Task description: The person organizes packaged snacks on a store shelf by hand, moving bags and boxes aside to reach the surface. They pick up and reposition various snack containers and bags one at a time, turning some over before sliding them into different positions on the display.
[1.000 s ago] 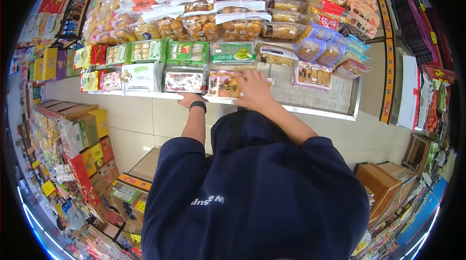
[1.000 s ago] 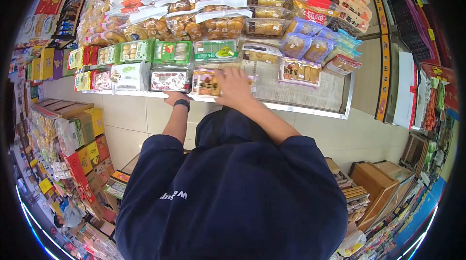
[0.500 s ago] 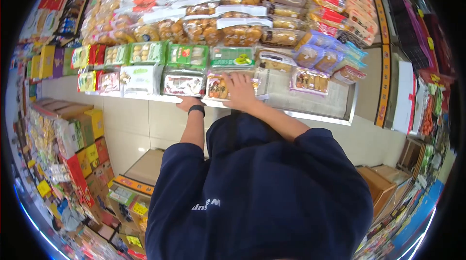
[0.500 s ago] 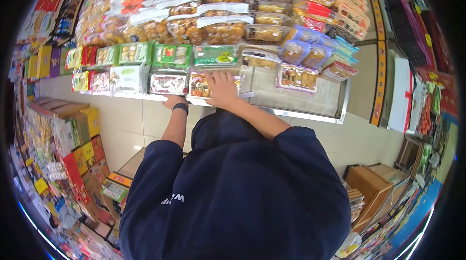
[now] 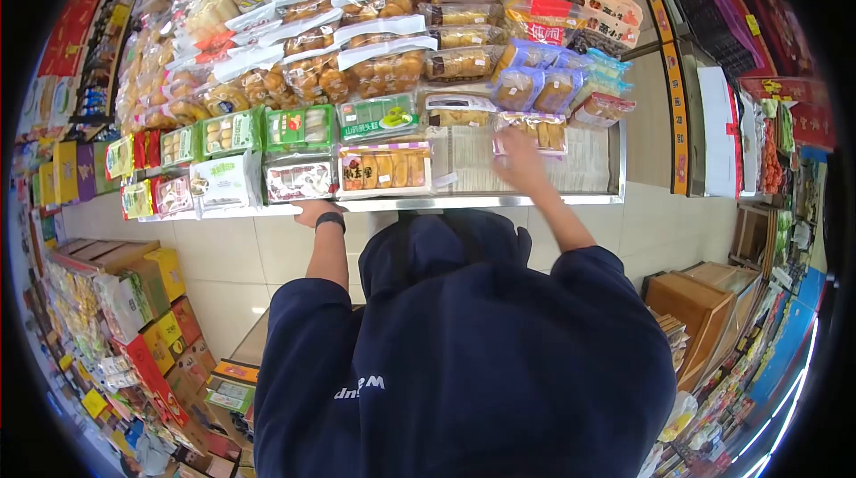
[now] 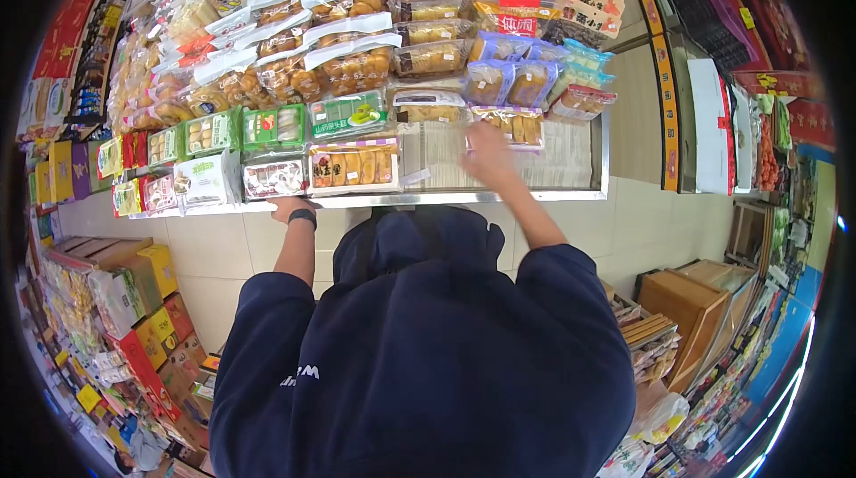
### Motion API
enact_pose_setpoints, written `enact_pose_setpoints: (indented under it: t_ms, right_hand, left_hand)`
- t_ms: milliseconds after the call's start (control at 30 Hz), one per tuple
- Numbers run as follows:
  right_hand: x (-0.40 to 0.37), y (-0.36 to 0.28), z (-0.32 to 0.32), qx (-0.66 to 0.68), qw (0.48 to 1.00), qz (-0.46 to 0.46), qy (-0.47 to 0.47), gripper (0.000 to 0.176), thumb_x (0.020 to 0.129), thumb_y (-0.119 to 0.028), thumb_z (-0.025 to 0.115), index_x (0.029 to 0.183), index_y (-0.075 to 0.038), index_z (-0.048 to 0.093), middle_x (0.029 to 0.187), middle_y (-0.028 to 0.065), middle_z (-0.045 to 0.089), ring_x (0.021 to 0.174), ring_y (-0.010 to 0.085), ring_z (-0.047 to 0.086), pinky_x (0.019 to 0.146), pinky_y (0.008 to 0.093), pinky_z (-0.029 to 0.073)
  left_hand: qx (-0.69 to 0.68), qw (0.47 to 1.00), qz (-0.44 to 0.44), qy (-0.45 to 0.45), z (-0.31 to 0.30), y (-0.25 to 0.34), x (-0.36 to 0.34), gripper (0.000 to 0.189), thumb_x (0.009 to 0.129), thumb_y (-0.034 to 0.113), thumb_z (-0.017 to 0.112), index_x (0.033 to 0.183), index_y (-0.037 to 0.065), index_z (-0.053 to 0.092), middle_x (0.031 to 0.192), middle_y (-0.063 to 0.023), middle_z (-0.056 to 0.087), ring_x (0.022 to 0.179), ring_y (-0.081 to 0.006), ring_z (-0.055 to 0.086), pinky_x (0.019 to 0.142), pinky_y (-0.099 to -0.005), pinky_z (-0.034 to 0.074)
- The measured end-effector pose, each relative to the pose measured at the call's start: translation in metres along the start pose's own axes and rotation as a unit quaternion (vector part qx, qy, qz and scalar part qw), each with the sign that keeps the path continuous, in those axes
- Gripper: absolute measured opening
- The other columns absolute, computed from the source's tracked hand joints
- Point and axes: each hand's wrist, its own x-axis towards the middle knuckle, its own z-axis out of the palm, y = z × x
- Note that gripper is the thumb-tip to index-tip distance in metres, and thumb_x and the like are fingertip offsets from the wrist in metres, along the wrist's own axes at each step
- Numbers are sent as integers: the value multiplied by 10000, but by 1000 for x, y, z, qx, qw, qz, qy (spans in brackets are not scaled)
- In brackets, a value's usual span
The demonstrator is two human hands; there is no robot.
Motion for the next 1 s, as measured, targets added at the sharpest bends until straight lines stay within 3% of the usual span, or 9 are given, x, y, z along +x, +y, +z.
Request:
enact_pose_setpoints:
  t_ms: [100, 200, 300, 367, 467, 600, 767, 867, 1000]
  right_hand:
    - [-3, 44, -40, -213, 967, 126, -53, 890, 671, -225, 880, 1452, -97, 472, 1507, 152, 457, 1419, 386, 405, 1142, 565, 339]
    - [2, 73, -41, -242, 955, 133, -107, 1024, 607, -243, 909, 1499, -128, 419, 1522, 148, 413, 1441, 384, 368, 1153, 591, 315]
    - [10, 80, -34, -232, 958, 129, -112, 1076, 580, -260, 919, 1516, -142, 403, 1445, 161, 452, 1400, 384, 412, 1151, 595, 315]
    - [9, 79, -33, -234, 953, 143, -129, 1086, 577, -258, 913, 1524, -145, 392, 1402, 167, 467, 1367, 384, 439, 1131, 596, 333]
    - [-1, 64, -46, -213, 954, 162, -134, 1065, 576, -253, 903, 1511, -143, 405, 1359, 174, 487, 1318, 386, 477, 1097, 589, 363]
    - [-30, 23, -53, -192, 954, 194, -121, 1028, 566, -253, 908, 1471, -119, 440, 1338, 207, 495, 1264, 418, 494, 1090, 551, 379]
    - [-26, -37, -19, -142, 971, 156, -110, 901, 556, -253, 900, 1373, -115, 544, 1251, 170, 524, 1219, 377, 515, 1063, 544, 391]
    - [-11, -70, 8, -164, 978, 84, -94, 904, 553, -257, 895, 1376, -126, 547, 1228, 160, 525, 1203, 365, 520, 1053, 549, 389]
    - [1, -75, 40, -207, 964, 105, -130, 905, 560, -263, 896, 1384, -138, 543, 1234, 157, 519, 1211, 362, 518, 1059, 556, 382]
  left_hand:
    - [20, 1000, -1, 7, 0, 0, 5, 733, 1033, 522, 488, 1453, -73, 402, 1425, -320, 533, 1182, -452, 626, 979, -538, 550]
    - [21, 1000, -5, 7, 0, -1, 6, 735, 1031, 520, 492, 1450, -79, 406, 1414, -324, 541, 1181, -449, 630, 972, -531, 555]
    - [12, 1000, -2, 3, 2, 1, 6, 731, 1031, 518, 492, 1449, -76, 413, 1404, -323, 550, 1186, -442, 633, 974, -525, 557]
    - [-26, 1000, 0, -12, 2, 4, -4, 728, 1032, 518, 490, 1448, -74, 418, 1396, -323, 557, 1189, -439, 634, 981, -520, 555]
    - [41, 999, 7, 29, 2, -3, 8, 705, 1035, 501, 490, 1444, -69, 429, 1384, -321, 565, 1170, -439, 646, 979, -493, 567]
    - [40, 999, 0, 18, 1, 1, 5, 690, 1038, 493, 485, 1446, -61, 429, 1386, -311, 568, 1171, -439, 648, 970, -499, 571]
    - [35, 999, -10, 7, 1, 8, -5, 667, 1043, 485, 480, 1466, -27, 418, 1397, -285, 572, 1201, -448, 629, 970, -540, 557]
    - [40, 999, -16, 14, -1, 12, -10, 652, 1047, 486, 480, 1473, -4, 423, 1391, -286, 576, 1198, -440, 624, 988, -528, 547]
    - [46, 998, -12, 32, 3, 2, 4, 650, 1048, 488, 492, 1451, -20, 445, 1376, -295, 582, 1184, -431, 625, 1011, -498, 532]
